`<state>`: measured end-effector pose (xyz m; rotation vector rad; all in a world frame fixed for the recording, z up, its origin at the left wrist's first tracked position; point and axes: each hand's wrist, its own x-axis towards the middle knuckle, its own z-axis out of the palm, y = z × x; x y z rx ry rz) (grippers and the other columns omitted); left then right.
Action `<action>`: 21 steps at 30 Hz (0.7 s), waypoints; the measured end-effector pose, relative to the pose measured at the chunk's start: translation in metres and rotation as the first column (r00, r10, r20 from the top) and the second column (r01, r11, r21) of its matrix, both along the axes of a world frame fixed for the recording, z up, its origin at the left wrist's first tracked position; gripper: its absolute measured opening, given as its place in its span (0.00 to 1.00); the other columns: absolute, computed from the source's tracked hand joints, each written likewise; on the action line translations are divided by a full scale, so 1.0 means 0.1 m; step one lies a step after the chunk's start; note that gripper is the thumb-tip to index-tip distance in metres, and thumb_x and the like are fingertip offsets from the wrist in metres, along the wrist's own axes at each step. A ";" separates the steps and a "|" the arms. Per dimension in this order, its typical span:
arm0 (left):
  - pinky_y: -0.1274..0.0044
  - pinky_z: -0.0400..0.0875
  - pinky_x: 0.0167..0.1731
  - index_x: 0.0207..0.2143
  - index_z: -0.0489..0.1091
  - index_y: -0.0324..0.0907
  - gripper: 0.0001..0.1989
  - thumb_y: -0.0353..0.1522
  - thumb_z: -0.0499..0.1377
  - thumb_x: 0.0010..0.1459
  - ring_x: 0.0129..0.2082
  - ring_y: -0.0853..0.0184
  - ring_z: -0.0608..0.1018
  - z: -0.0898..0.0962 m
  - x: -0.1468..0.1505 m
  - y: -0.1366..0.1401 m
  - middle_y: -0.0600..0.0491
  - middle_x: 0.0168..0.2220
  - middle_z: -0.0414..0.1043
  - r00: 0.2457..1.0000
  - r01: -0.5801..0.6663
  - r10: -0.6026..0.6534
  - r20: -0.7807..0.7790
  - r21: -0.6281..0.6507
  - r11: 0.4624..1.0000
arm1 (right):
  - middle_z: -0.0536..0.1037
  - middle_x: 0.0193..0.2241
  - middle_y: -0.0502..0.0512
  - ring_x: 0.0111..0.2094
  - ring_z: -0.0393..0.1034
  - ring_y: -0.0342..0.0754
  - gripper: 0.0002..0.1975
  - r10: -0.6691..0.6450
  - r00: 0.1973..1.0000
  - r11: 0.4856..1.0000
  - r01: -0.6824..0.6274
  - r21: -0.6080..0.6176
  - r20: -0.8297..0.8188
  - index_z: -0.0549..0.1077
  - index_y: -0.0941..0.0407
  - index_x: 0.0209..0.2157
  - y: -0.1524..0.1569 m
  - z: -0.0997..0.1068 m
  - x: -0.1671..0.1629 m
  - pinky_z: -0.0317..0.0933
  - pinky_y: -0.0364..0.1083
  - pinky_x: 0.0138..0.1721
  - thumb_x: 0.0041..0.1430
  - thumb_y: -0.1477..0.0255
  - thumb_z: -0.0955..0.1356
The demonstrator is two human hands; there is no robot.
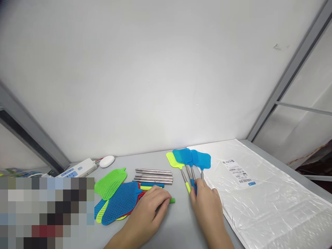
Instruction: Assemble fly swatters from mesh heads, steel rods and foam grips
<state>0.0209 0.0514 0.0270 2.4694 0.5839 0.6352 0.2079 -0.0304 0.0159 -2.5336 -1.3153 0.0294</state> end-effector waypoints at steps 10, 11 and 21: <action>0.70 0.63 0.39 0.37 0.68 0.43 0.10 0.30 0.47 0.66 0.38 0.63 0.68 -0.01 -0.01 0.03 0.52 0.35 0.71 1.000 -0.024 0.024 0.003 0.013 1.000 | 0.79 0.28 0.53 0.29 0.71 0.50 0.10 0.033 0.999 0.998 -0.030 0.059 -0.043 0.69 0.55 0.39 -0.05 -0.05 0.05 0.50 0.53 0.43 0.62 0.67 0.60; 0.71 0.63 0.39 0.37 0.68 0.43 0.10 0.30 0.47 0.66 0.38 0.63 0.68 -0.02 -0.01 0.03 0.52 0.35 0.71 1.000 -0.023 0.023 0.001 0.012 1.000 | 0.78 0.28 0.53 0.29 0.71 0.51 0.10 0.033 0.998 0.998 -0.031 0.062 -0.044 0.69 0.55 0.39 -0.06 -0.05 0.06 0.49 0.53 0.43 0.61 0.66 0.60; 0.71 0.63 0.40 0.37 0.68 0.43 0.10 0.30 0.47 0.66 0.38 0.64 0.69 -0.02 -0.02 0.08 0.53 0.35 0.72 0.999 -0.035 0.034 0.023 0.046 0.998 | 0.75 0.36 0.56 0.40 0.70 0.56 0.14 0.051 0.998 0.969 -0.055 0.241 0.024 0.69 0.53 0.40 -0.08 -0.10 0.10 0.51 0.55 0.42 0.62 0.59 0.61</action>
